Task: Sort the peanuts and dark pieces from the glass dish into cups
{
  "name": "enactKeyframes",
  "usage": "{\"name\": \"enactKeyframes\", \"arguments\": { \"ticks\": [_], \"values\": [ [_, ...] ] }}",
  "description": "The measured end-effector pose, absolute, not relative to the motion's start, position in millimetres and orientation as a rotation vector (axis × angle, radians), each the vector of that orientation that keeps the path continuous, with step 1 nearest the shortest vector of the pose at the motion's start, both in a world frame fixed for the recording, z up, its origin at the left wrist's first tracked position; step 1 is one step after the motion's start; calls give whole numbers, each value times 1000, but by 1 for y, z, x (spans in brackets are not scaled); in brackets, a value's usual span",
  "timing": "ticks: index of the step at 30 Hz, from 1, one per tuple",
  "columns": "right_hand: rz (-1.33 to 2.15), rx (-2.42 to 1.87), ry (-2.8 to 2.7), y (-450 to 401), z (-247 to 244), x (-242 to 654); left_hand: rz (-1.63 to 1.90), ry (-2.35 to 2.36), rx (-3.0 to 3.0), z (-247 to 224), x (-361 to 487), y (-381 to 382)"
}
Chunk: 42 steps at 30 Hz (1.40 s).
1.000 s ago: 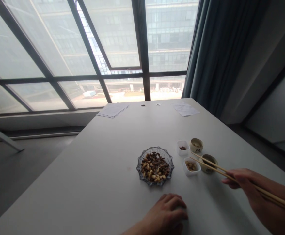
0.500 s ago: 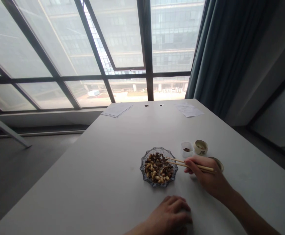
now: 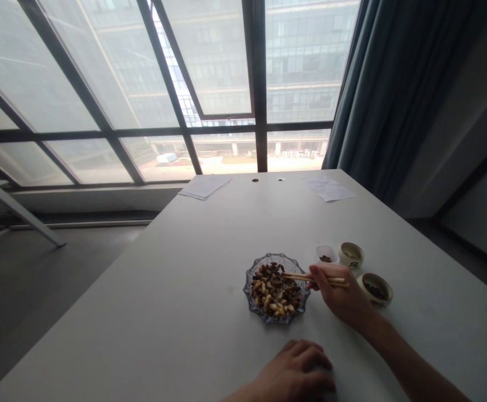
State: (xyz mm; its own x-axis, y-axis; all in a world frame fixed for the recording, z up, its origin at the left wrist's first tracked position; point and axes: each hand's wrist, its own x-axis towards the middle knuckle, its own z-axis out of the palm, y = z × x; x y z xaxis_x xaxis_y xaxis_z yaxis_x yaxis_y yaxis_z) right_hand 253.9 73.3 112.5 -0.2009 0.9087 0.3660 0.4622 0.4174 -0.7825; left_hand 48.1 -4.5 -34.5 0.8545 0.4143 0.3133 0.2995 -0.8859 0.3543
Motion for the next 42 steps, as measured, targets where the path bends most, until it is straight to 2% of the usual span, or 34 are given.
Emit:
{"name": "enactKeyframes", "arguments": {
  "ticks": [6, 14, 22, 30, 42],
  "values": [
    [543, -1114, -1790, 59, 147, 268, 591, 538, 2702, -35, 46, -5],
    [293, -1374, -1475, 41, 189, 321, 581, 553, 2678, -39, 45, -6],
    [338, -1410, -1551, 52, 188, 331, 624, 564, 2641, -31, 43, -8],
    [765, -1302, -1721, 47, 182, 297, 563, 571, 2662, -34, 43, -8],
    [801, -1265, -1875, 69, 139, 262, 592, 563, 2625, -31, 44, -8]
  ]
}}
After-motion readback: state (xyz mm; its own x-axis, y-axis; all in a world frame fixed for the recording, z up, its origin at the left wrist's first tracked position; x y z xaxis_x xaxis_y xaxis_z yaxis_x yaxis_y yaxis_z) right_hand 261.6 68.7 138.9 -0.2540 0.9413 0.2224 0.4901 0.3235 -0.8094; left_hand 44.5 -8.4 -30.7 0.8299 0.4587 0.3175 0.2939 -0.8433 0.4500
